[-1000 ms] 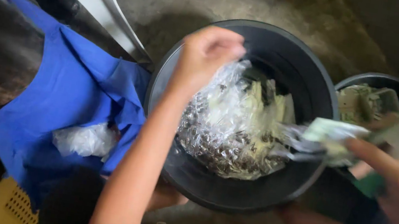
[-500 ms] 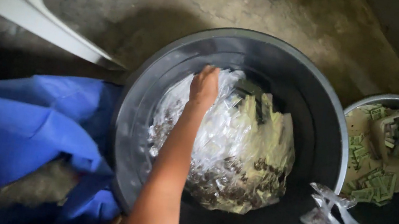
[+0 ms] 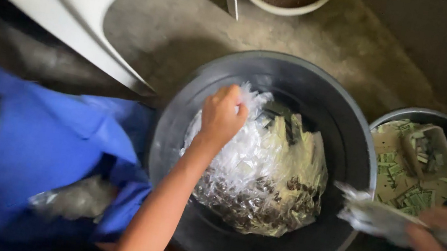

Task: Stapling paper labels onto the tops of small plastic bags containing food items.

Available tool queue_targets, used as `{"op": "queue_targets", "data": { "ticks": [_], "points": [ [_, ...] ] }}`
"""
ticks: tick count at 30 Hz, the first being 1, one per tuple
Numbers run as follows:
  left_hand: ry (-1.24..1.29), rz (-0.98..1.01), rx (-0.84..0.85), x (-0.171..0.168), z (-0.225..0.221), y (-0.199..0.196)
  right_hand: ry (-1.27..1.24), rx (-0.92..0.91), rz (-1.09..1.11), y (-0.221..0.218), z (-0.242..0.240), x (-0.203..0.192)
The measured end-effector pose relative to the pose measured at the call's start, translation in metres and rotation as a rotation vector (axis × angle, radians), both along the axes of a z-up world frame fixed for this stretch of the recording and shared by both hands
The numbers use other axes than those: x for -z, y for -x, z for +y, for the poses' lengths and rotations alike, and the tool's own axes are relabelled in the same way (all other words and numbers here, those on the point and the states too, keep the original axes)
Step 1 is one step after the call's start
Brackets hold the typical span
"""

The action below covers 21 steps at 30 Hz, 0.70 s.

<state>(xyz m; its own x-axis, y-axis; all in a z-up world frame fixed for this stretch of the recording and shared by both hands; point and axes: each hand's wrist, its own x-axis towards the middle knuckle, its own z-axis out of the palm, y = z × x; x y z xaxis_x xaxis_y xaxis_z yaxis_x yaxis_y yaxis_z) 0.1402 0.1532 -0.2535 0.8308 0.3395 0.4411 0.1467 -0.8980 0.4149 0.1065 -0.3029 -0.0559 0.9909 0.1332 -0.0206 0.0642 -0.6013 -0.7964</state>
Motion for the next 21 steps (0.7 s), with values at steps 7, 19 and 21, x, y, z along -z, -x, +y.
{"op": "queue_targets", "data": {
  "ticks": [7, 19, 21],
  "points": [
    [0.252, 0.207, 0.273, -0.236, -0.05, 0.038, 0.001, -0.061, -0.247, 0.026, 0.138, -0.058],
    [0.332, -0.184, 0.395, -0.34, -0.096, 0.156, -0.453, -0.203, -0.339, 0.028, 0.171, -0.09],
    [0.412, -0.225, 0.384, -0.339, -0.09, 0.157, -0.493, -0.245, -0.328, 0.032, 0.172, -0.096]
  ]
}}
